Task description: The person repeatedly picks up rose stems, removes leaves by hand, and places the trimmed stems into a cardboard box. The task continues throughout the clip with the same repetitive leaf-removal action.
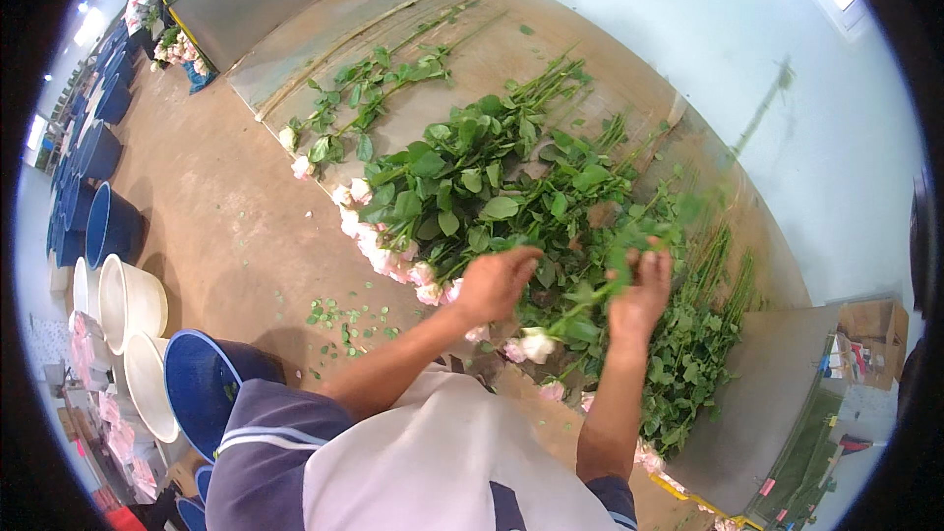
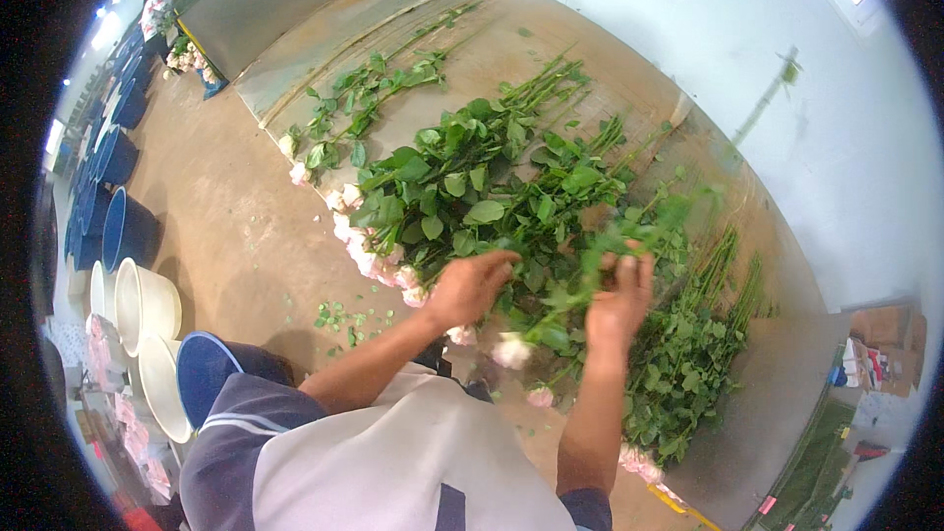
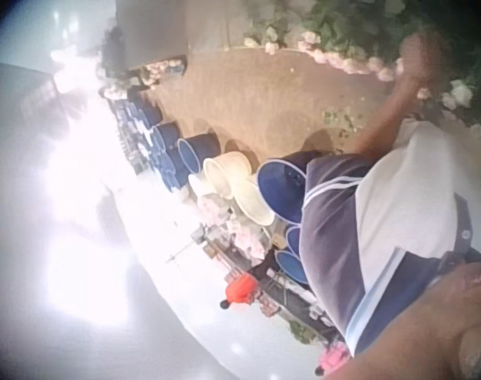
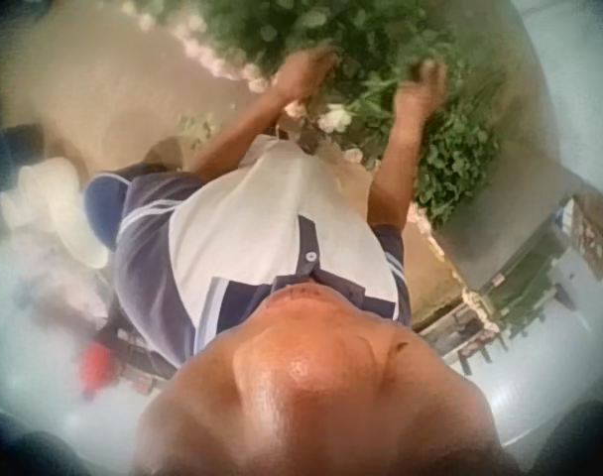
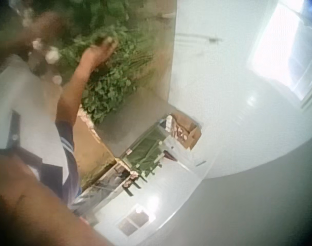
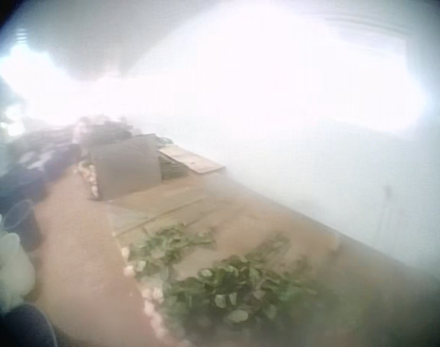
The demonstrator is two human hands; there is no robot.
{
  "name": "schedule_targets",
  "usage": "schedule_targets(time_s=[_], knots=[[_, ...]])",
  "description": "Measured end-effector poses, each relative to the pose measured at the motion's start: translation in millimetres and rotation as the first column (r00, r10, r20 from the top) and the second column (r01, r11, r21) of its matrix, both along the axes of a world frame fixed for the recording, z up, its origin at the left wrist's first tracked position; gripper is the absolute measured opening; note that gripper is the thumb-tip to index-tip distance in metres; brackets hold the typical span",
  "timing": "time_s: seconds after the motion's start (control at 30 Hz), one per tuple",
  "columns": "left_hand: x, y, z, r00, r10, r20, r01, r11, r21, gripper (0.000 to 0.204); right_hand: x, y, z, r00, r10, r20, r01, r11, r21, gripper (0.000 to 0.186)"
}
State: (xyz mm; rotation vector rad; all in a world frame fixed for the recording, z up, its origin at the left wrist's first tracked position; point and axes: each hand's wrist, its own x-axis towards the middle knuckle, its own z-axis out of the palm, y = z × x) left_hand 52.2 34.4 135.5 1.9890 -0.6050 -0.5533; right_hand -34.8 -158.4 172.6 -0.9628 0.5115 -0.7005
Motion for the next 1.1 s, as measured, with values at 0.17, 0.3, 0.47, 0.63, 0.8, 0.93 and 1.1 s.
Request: schedule_targets(time_s=[0.17,0.3,0.47,0.63,0.8,0.93,1.1], knots=[[39,47,39,0.937,0.027,0.348,0.02,0.991,-0.133,0.042,87,93,-16,0.946,0.277,-0.169,-0.308,0.93,-0.2,0.022],[73,95,29,0.949,0.186,0.253,-0.18,0.983,-0.045,0.046,150,145,-15,0.864,0.481,-0.146,-0.501,0.802,-0.325,0.032],[185,195,-25,0.804,0.3,0.514,-0.351,0.936,0.003,0.05,142,148,-26,0.86,0.49,-0.143,-0.51,0.814,-0.278,0.06],[317,252,-78,0.807,0.157,0.569,-0.449,0.789,0.42,0.049,44,86,-78,0.926,0.05,-0.375,-0.131,0.972,-0.195,0.052],[306,208,-61,0.728,0.27,0.63,-0.46,0.874,0.156,0.033,-41,46,-119,0.609,-0.312,-0.729,-0.094,0.885,-0.457,0.046],[198,120,-39,0.834,0.212,0.509,-0.202,0.976,-0.075,0.023,-43,48,-140,0.464,-0.279,-0.841,-0.16,0.907,-0.39,0.052],[65,20,-42,0.872,-0.272,0.406,0.224,0.961,0.162,0.037,-12,49,-155,0.51,-0.218,-0.832,-0.161,0.926,-0.342,0.038]])
